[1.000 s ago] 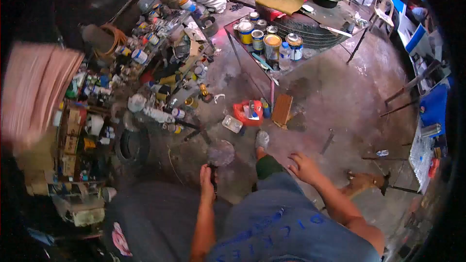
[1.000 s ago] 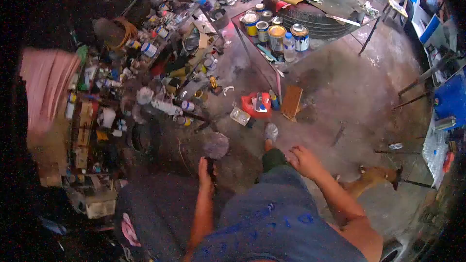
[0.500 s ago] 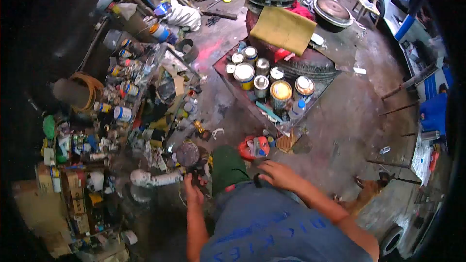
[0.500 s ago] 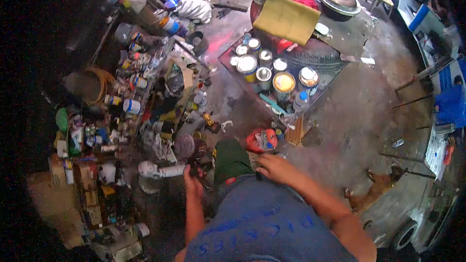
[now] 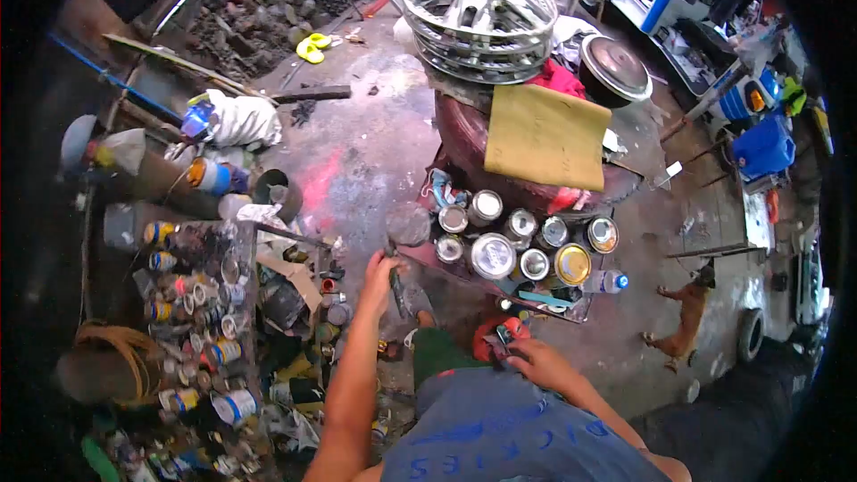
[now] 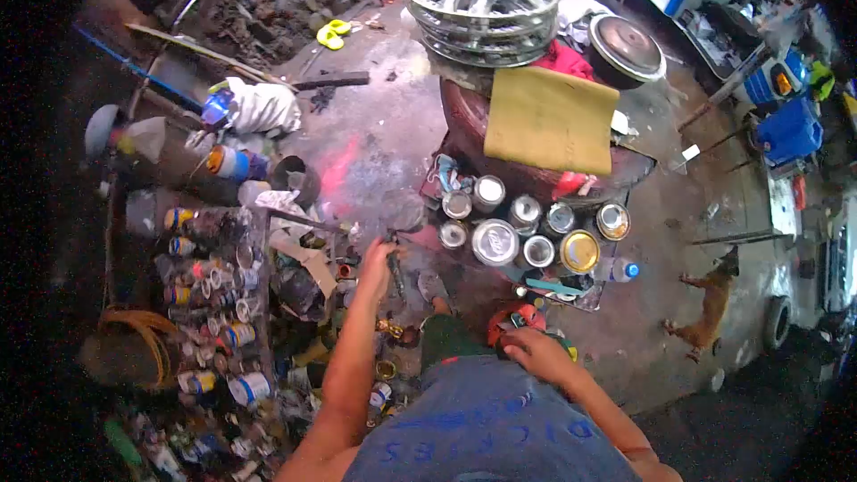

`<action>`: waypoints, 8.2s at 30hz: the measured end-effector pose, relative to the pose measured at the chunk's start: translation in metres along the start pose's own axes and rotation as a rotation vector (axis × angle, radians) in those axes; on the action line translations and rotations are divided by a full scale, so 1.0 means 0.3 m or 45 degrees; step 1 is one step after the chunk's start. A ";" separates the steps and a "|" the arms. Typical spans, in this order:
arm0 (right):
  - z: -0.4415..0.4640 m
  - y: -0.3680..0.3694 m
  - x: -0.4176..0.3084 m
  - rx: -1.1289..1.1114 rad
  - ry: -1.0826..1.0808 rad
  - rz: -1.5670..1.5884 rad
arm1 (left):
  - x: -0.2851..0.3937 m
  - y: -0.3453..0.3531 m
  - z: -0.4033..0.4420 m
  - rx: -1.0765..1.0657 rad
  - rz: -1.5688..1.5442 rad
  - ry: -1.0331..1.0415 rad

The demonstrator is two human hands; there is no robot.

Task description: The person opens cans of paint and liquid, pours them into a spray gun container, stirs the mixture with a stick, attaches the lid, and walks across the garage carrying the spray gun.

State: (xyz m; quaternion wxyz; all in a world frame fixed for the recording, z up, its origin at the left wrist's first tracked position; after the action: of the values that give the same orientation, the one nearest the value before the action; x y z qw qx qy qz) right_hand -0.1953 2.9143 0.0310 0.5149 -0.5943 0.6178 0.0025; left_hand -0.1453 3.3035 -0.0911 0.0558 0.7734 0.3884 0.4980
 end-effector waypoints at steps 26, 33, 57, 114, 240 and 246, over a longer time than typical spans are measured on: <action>0.725 -0.252 -0.304 0.939 0.040 -0.553 | -0.208 0.133 0.851 -0.528 0.848 -0.340; 1.101 -0.295 -0.183 0.718 0.212 -1.018 | -0.044 0.283 0.669 -0.566 0.734 -0.474; 0.507 0.145 -0.102 0.889 0.189 2.257 | -0.039 0.209 0.786 -0.568 1.223 -0.643; 0.674 1.893 1.357 0.563 1.913 1.013 | -1.196 -0.632 -0.233 -3.095 2.232 -0.548; 0.989 0.239 -0.549 0.736 0.909 -0.538 | 0.095 -0.126 0.441 -1.474 1.321 0.014; 0.993 0.256 -0.484 0.850 0.818 -0.458 | 0.040 -0.111 0.473 -1.542 1.116 -0.036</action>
State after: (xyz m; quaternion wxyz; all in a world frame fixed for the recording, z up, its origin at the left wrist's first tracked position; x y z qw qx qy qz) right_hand -0.0976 3.2264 -0.0630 0.4529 -0.4649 0.5999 -0.4678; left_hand -0.0456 3.3769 -0.1687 0.2733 0.6977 -0.2983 0.5912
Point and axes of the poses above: each hand's wrist, its own z-axis towards the middle knuckle, its own y-axis out of the palm, x = y × z, the point moved 1 cm from there along z, towards the middle knuckle, and after that the axes turned 13 degrees about -z, right-handed, at the moved point
